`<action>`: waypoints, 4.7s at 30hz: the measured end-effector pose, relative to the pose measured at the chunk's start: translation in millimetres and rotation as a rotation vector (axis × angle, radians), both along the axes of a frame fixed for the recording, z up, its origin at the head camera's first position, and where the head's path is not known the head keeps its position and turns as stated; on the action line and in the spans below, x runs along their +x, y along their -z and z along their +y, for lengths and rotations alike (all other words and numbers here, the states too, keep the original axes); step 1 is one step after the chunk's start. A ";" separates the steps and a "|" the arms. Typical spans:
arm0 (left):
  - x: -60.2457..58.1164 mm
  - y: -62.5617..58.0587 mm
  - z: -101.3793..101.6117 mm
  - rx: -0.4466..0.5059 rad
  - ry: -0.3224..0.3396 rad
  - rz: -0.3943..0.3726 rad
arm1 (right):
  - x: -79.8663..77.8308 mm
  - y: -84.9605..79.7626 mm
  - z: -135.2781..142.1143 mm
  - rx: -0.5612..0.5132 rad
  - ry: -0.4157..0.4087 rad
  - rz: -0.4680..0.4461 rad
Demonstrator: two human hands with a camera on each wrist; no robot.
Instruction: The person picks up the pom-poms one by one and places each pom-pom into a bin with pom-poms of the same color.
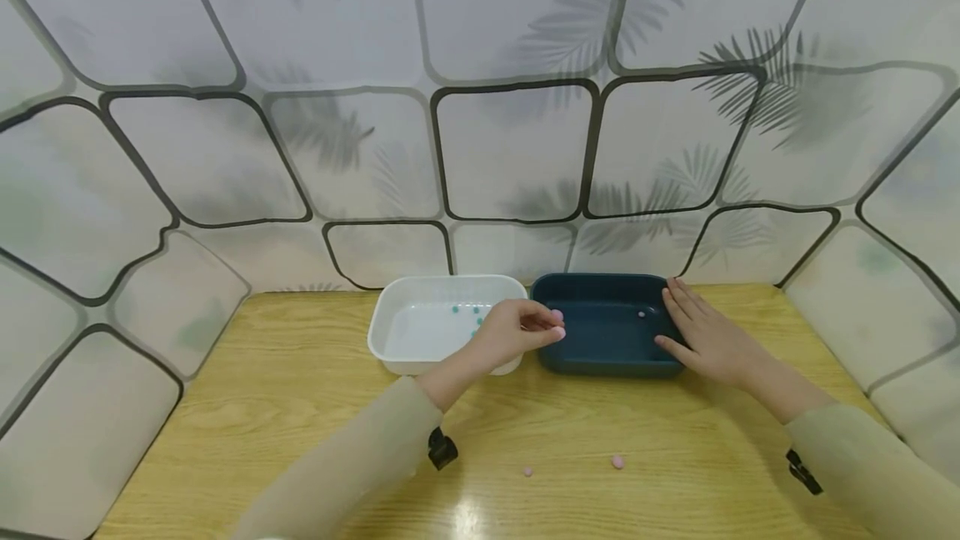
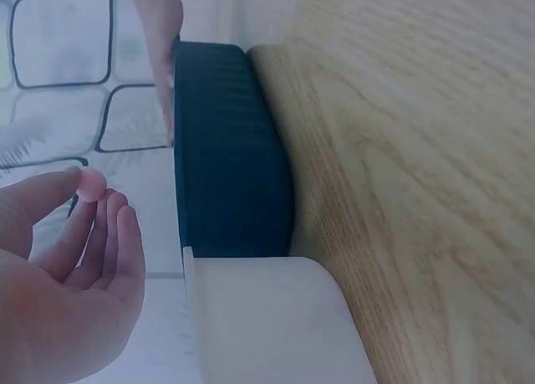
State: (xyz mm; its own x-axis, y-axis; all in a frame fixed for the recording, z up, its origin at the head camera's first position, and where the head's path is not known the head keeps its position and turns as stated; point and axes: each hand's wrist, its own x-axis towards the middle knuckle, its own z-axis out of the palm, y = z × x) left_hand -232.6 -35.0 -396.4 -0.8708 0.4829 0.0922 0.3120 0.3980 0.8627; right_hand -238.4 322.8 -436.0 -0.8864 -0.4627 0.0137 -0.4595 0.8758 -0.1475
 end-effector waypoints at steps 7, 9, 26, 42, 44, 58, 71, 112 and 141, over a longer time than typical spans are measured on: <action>-18.3 -0.8 14.4 -0.022 -0.051 -0.036 | -1.1 3.1 1.6 -0.006 0.004 0.003; -23.6 -0.7 17.7 -0.011 -0.068 -0.051 | -1.1 2.7 1.6 -0.008 0.007 0.000; -48.4 8.6 43.0 0.117 -0.167 -0.183 | -1.0 0.4 0.6 0.001 0.002 0.003; -59.3 11.5 48.1 0.008 -0.235 -0.048 | -2.8 4.0 1.2 0.004 -0.001 0.025; -58.5 10.8 47.3 0.016 -0.230 -0.055 | -2.4 4.0 1.9 0.000 0.000 0.025; -38.6 8.8 35.8 0.086 -0.129 -0.149 | -0.2 4.5 3.7 -0.019 0.000 0.022; -7.7 9.4 8.4 0.104 -0.017 -0.160 | 1.1 0.0 0.5 -0.016 0.001 0.014; 71.4 70.4 -47.8 0.097 0.144 -0.317 | -1.1 2.4 1.3 -0.002 0.004 0.008; 81.6 70.8 -42.7 -0.372 0.484 0.288 | -2.3 6.3 4.1 -0.007 0.005 0.025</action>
State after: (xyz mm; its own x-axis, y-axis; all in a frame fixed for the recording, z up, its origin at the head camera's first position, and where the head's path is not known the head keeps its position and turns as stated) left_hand -151.0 -77.7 -467.3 -0.5140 0.8568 0.0404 0.7271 0.4103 0.5504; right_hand -240.7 327.0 -442.3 -0.8881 -0.4579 0.0396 -0.4586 0.8772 -0.1422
